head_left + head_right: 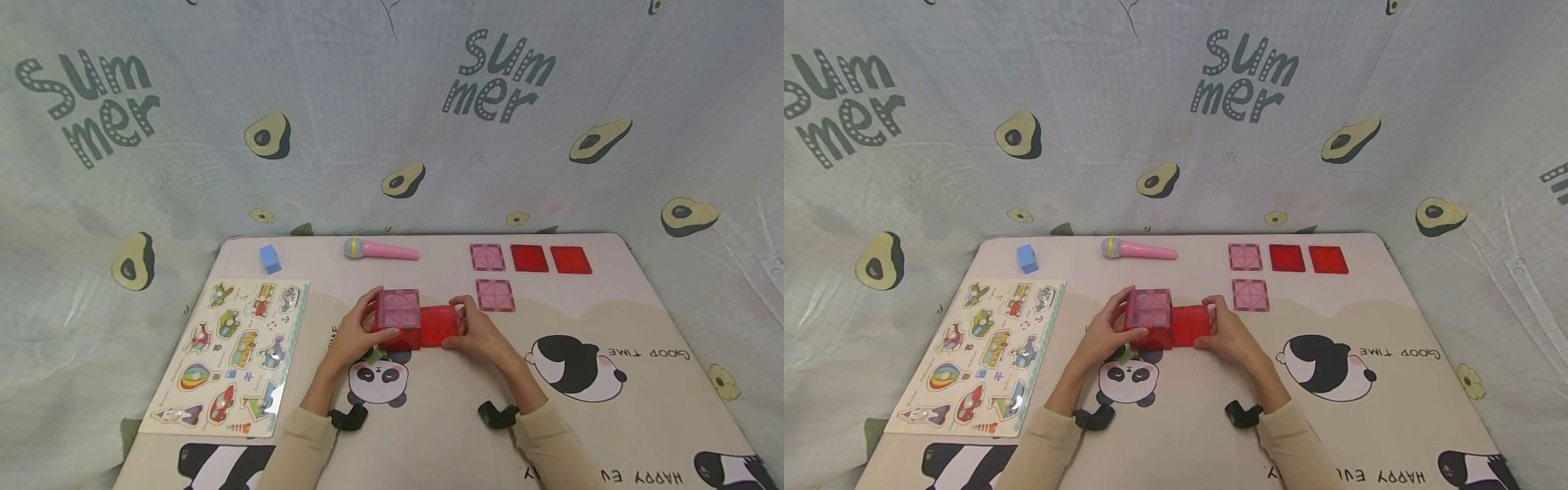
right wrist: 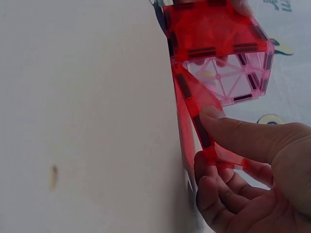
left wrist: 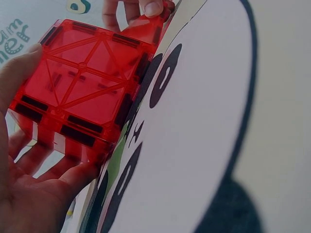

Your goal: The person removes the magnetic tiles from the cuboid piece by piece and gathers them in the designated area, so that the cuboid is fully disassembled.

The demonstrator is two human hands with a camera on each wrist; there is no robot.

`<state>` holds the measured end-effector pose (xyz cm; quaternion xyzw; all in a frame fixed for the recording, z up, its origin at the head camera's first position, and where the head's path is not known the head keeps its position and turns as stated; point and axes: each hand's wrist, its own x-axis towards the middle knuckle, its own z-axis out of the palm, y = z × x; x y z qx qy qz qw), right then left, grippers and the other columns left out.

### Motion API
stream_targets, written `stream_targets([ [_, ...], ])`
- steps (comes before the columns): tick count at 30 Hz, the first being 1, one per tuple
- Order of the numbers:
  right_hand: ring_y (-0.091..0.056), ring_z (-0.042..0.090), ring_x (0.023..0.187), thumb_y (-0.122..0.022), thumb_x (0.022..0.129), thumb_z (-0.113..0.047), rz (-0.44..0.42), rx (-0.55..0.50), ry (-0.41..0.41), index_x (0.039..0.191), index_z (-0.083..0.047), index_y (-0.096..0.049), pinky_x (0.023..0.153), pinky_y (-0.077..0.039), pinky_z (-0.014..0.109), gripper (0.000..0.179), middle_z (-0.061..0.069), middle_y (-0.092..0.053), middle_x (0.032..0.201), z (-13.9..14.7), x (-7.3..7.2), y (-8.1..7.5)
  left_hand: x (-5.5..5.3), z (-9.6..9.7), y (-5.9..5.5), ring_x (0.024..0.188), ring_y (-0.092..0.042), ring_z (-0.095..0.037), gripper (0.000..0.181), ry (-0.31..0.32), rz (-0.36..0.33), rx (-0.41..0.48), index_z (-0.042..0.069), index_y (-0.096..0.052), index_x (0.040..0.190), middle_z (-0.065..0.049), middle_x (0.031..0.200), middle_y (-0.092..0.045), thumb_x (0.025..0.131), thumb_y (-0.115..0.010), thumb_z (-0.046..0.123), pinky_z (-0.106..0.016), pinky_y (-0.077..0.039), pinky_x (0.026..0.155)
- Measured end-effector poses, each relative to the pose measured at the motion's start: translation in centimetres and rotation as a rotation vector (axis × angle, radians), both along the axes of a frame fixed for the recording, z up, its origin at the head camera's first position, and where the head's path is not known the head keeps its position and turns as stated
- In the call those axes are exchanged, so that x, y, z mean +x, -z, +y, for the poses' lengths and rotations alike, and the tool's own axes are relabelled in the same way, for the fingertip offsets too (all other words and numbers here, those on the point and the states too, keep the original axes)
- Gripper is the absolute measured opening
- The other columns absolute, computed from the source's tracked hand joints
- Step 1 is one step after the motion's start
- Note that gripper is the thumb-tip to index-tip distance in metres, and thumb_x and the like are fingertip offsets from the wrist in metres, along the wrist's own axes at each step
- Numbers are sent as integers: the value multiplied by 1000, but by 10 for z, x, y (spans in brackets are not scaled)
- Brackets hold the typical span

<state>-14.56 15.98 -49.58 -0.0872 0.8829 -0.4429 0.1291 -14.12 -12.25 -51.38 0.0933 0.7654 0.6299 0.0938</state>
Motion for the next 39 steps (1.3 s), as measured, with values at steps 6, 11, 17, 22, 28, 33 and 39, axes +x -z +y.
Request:
stream_targets([
  [6, -55, 19, 82, -84, 79, -12, 8, 2, -1, 141, -11, -39, 73, -52, 29, 77, 8, -58, 97, 1, 1, 2, 0, -1, 1, 146, -41, -29, 87, 2, 5, 3, 25, -33, 156, -4, 156, -42, 84, -81, 20, -43, -49, 108],
  [11, -55, 18, 77, -83, 81, -13, 17, -1, -8, 143, -11, -40, 70, -51, 29, 75, 8, -58, 92, 2, 2, 2, 0, -1, 0, 146, -41, -29, 89, 3, 7, 8, 20, -32, 157, -4, 156, -42, 84, -82, 19, -43, -48, 109],
  [17, -54, 17, 77, -80, 84, -12, 22, -27, -16, 145, -10, -38, 67, -50, 26, 73, 7, -57, 92, 3, 4, 3, 0, -1, -1, 146, -41, -30, 89, 6, 4, 13, 19, -31, 157, -5, 157, -41, 84, -82, 19, -43, -48, 109],
  [22, -55, 18, 76, -77, 87, -12, 21, -50, 0, 146, -11, -36, 67, -51, 25, 72, 8, -57, 91, 3, 5, 1, 0, -1, 0, 147, -40, -29, 88, 4, 3, 8, 23, -32, 157, -4, 157, -41, 84, -81, 20, -43, -49, 108],
  [28, -55, 19, 75, -74, 89, -9, 37, -73, 9, 147, -11, -35, 67, -51, 25, 70, 7, -58, 88, 7, 6, -1, 0, -1, 0, 146, -41, -28, 85, -1, -2, -2, 32, -34, 154, -2, 157, -42, 84, -81, 22, -42, -49, 108],
  [33, -54, 19, 74, -73, 90, -10, 61, -75, 37, 148, -11, -33, 66, -50, 24, 70, 8, -57, 87, 12, 6, -2, 0, -1, 1, 146, -41, -28, 86, 4, 1, 6, 30, -34, 155, -3, 157, -42, 84, -82, 21, -42, -49, 109],
  [39, -53, 17, 71, -72, 90, -7, 99, -102, 81, 150, -9, -33, 62, -49, 21, 72, 9, -56, 86, 20, 5, -6, 0, 0, 0, 145, -42, -28, 86, 0, 2, 1, 34, -34, 154, -3, 156, -42, 83, -82, 22, -43, -49, 109],
])
